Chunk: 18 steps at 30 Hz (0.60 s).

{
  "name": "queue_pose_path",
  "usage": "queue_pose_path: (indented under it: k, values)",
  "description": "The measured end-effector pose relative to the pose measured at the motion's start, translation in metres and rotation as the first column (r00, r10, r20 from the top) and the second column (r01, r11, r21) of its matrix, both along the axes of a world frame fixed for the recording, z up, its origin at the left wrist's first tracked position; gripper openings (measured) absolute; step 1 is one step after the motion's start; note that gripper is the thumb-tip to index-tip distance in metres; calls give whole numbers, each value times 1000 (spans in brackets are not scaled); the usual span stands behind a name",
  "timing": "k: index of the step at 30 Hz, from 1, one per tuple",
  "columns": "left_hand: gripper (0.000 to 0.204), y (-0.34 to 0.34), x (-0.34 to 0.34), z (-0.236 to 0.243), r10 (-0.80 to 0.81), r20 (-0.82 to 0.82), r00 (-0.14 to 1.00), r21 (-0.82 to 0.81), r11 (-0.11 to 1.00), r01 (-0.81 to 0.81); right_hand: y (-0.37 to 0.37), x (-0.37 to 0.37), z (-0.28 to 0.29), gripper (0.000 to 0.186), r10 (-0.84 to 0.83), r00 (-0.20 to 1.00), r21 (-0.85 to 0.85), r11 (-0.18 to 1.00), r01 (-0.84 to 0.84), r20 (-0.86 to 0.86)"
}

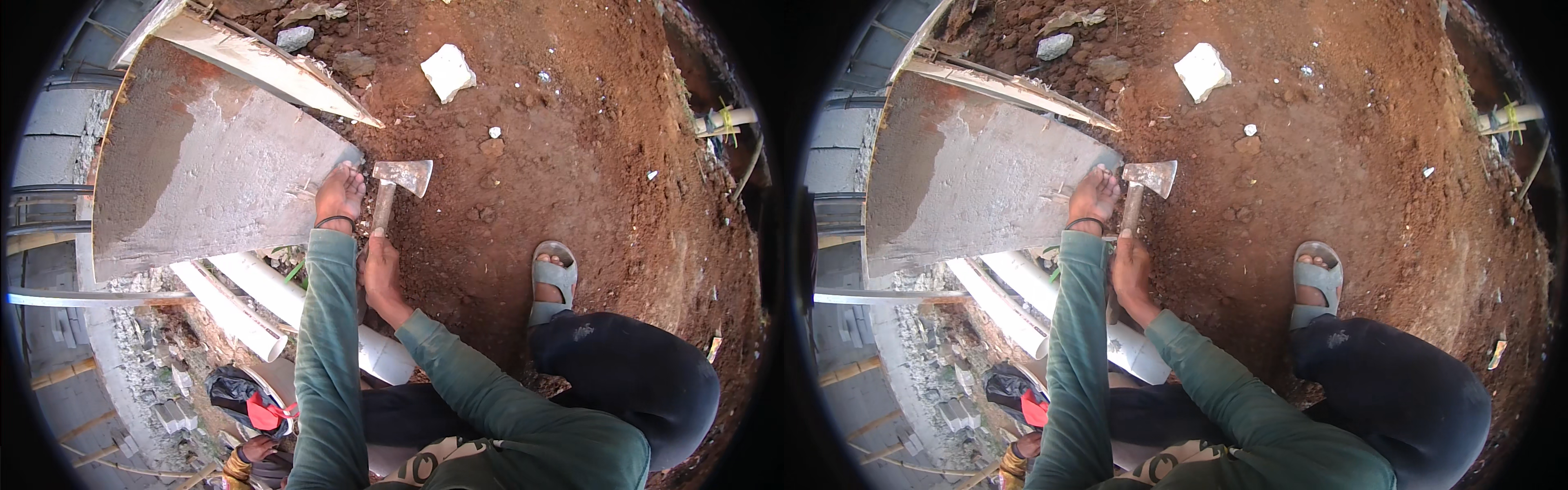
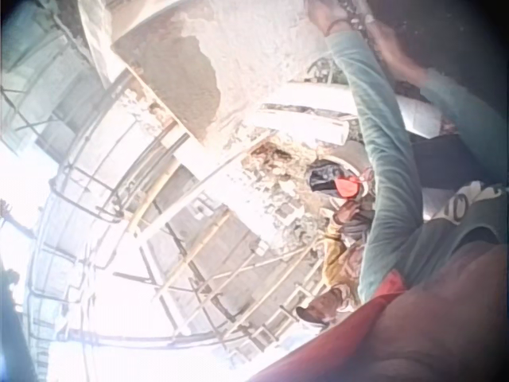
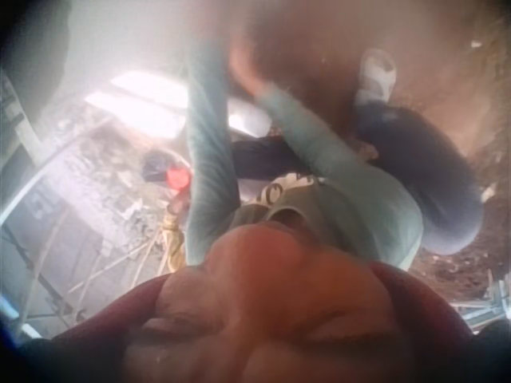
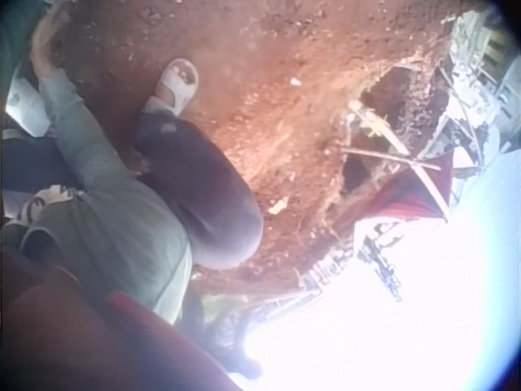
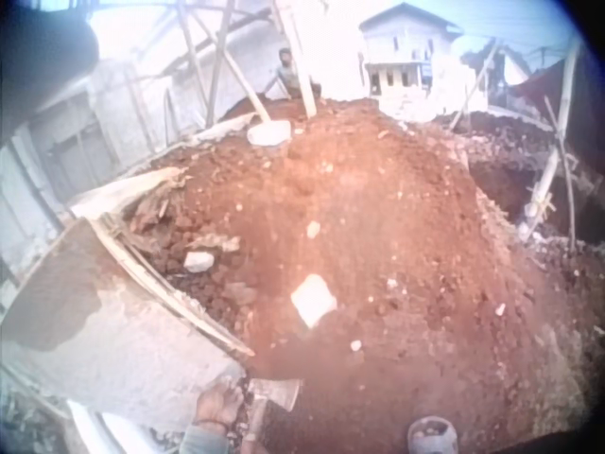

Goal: The person uses a hammer and chisel to chip away at a concrete slab, repeatedly striking the chisel to break off pieces. The person occasionally wipes the surface with their hand to clear debris.

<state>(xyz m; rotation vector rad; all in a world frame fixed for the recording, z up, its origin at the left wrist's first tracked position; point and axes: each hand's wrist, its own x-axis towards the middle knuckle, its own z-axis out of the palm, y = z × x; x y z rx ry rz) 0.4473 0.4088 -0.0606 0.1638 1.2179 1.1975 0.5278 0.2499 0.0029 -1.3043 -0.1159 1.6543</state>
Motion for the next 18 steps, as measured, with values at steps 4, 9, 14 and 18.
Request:
queue_pose_path:
  k: [4,9,14,18]
  values:
    - [9,6,0,2,-41,-35,999,-63,997,39,2,-9,-8,49,-75,949,215,977,7,307]
    - [8,9,-2,-8,-38,-109,993,-43,999,33,0,-5,-13,48,-28,945,164,986,-28,325]
    - [9,8,-3,-9,-46,-140,989,-38,998,42,6,-14,-22,51,-65,940,233,972,-15,335]
    - [11,5,-3,-6,-47,-143,989,-56,998,39,8,-7,-26,49,-81,970,256,966,20,229]
